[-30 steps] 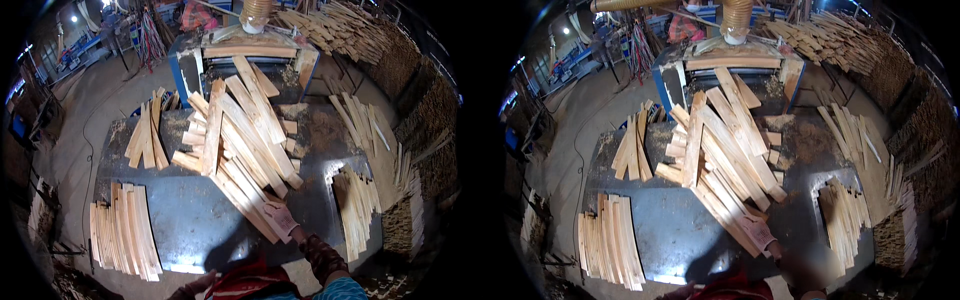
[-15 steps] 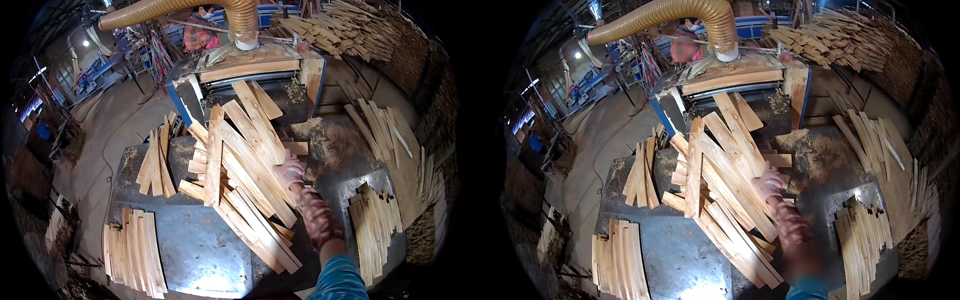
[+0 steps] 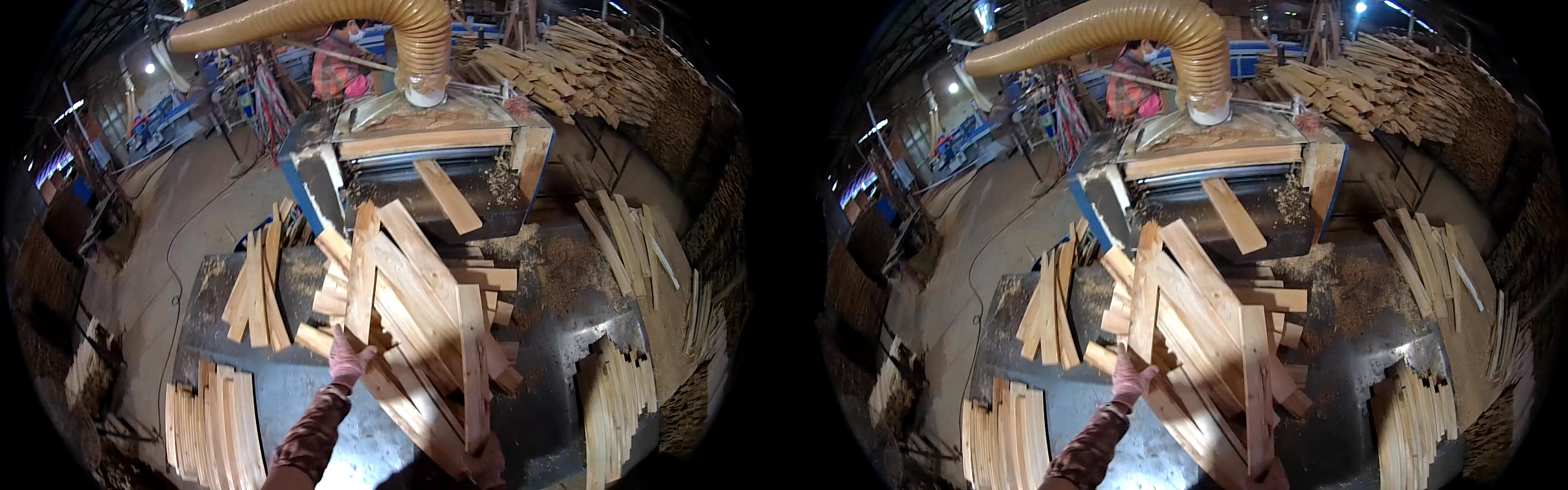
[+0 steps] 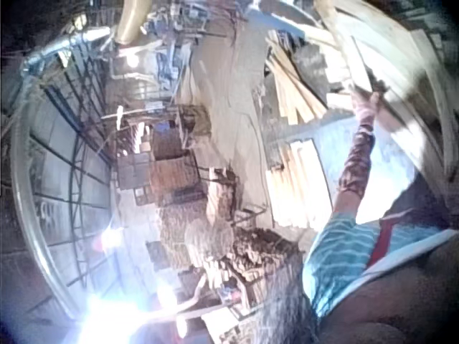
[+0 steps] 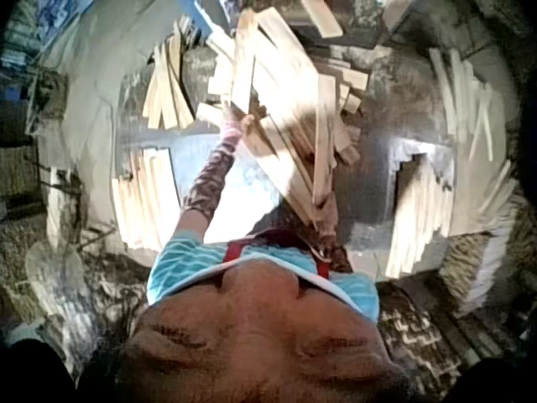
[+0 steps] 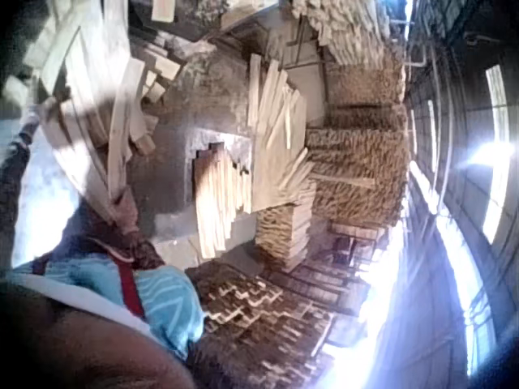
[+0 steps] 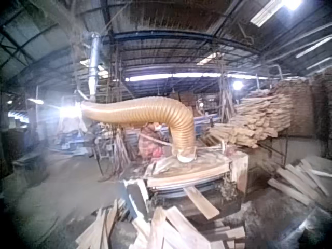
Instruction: The person repeatedly picks up wooden planks from a workbench and stacks them into neat piles. They handle the planks one at a time, aligning them before placing them onto growing stacks. The person briefly pauses to receive a small item from another person before resuming the stacking task.
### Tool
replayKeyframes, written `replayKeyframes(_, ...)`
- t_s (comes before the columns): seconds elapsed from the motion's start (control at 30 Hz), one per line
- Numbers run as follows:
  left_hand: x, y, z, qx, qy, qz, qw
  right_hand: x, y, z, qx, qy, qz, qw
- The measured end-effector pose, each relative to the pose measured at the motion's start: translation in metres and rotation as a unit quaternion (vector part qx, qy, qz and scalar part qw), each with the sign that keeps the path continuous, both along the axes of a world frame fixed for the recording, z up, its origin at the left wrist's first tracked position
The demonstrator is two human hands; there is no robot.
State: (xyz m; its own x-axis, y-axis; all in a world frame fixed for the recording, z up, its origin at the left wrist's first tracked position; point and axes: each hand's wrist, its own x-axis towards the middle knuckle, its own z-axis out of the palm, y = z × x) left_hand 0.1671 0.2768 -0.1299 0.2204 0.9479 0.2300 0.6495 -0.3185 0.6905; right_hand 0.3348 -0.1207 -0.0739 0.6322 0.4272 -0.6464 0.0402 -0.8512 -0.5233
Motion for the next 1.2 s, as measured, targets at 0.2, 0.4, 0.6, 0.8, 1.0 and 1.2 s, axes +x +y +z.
replayKeyframes(0.2,0.005,0.005,-0.009,-0.099,-0.147,0.049,0.983,-0.007,-0.016,-0.037,0.152,-0.223,-0.003,0.963)
replayKeyframes(0.4,-0.132,0.082,0.037,0.034,-0.031,0.04,0.998,-0.005,0.011,-0.023,0.282,-0.278,0.005,0.918)
replayKeyframes(0.6,-0.147,0.147,0.121,0.169,0.021,0.089,0.981,-0.021,0.073,0.016,0.237,-0.174,0.111,0.949)
replayKeyframes(0.8,-0.015,-0.102,0.103,-0.422,-0.389,-0.287,0.767,-0.06,0.124,0.065,0.311,-0.021,0.235,0.921)
replayKeyframes(1.0,-0.044,-0.139,0.097,-0.569,-0.471,-0.142,0.659,0.057,0.163,0.051,0.159,-0.323,0.328,0.874)
replayKeyframes(1.2,-0.047,-0.154,0.122,-0.586,-0.506,-0.146,0.615,0.161,0.144,-0.005,0.021,-0.268,0.257,0.928)
